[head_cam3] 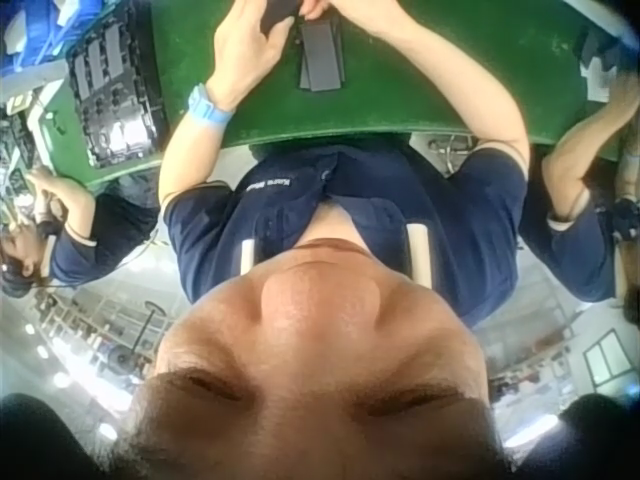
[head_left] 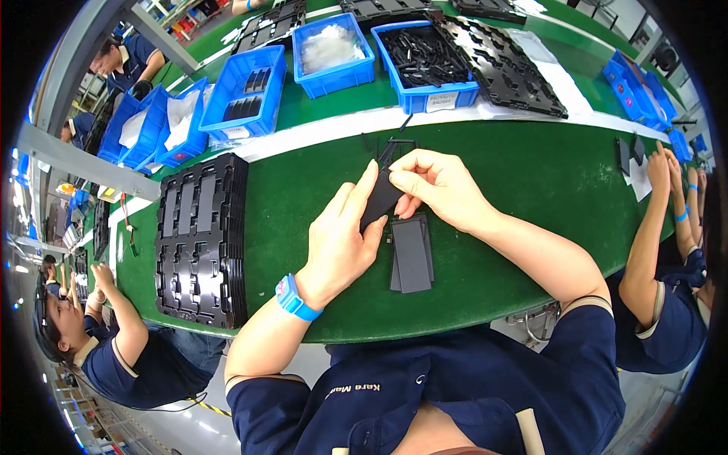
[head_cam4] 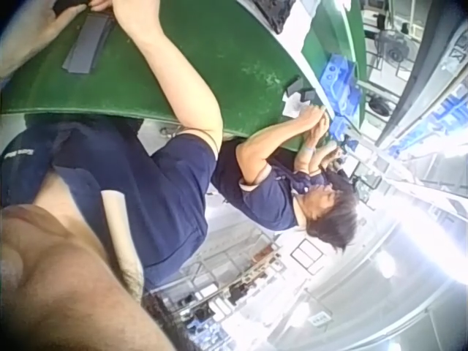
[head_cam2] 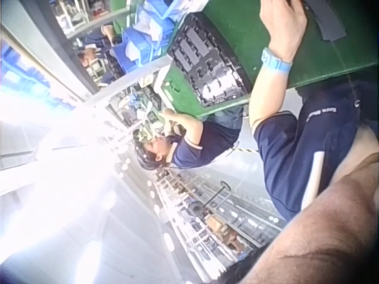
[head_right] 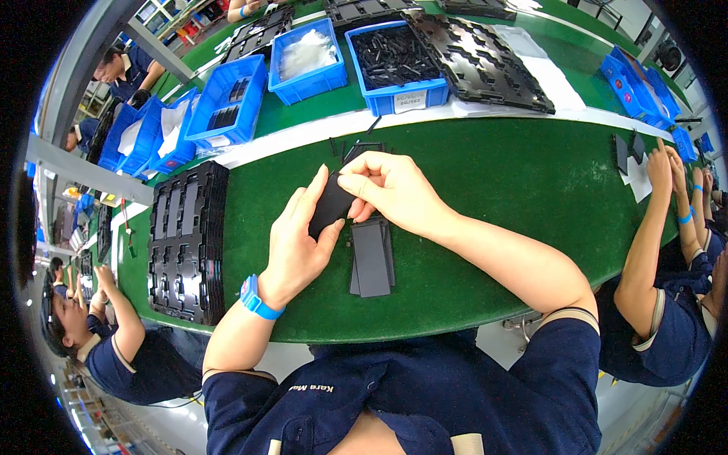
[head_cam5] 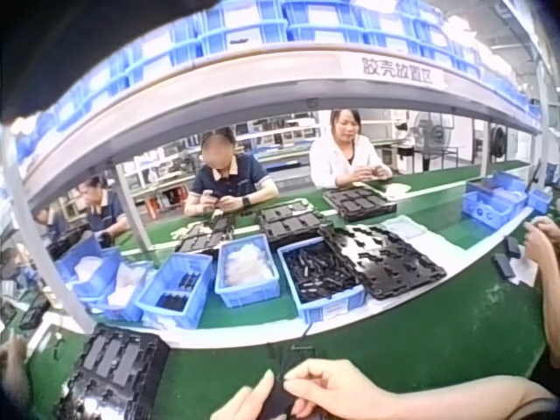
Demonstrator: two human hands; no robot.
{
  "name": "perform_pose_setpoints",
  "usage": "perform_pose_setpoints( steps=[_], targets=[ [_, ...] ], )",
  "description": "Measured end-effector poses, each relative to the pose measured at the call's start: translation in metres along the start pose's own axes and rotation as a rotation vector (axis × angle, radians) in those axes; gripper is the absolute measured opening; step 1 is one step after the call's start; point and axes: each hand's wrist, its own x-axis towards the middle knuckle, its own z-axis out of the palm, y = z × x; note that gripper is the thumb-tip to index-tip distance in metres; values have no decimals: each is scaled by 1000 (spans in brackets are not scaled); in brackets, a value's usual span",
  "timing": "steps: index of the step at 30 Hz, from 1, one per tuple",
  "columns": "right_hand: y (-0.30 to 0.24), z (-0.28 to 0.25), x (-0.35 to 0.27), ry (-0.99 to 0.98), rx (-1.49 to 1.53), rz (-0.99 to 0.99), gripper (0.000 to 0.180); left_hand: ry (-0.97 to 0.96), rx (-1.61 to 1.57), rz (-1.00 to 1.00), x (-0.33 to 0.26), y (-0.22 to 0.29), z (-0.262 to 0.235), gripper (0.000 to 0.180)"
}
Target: The person assembles electronic components by hand, then organizes them into plastic trays.
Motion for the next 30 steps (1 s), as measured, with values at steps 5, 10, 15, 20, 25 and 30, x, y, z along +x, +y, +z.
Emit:
perform_pose_setpoints(
  steps=[5, 10, 15, 20, 25, 30],
  targets=[
    [1, 0, -1, 10, -10, -11, 18, 6, -1, -11, -1, 2, 0, 74],
    [2, 2, -2, 36, 26, -4, 18, 26, 8, 24, 0, 0, 2, 75],
    [5, 3, -4, 65, 62, -23, 18, 60, 11, 65, 0, 0, 4, 75],
    [1, 2, -4, 37, 8, -10, 18, 37, 30, 65, 0, 1, 1, 75],
    [1, 1, -4, 32, 3, -10, 18, 30, 28, 70, -1, 0, 1, 75],
    [3, -3, -2, -2, 13, 1, 18, 12, 14, 97, 0, -1, 0, 77]
  ],
)
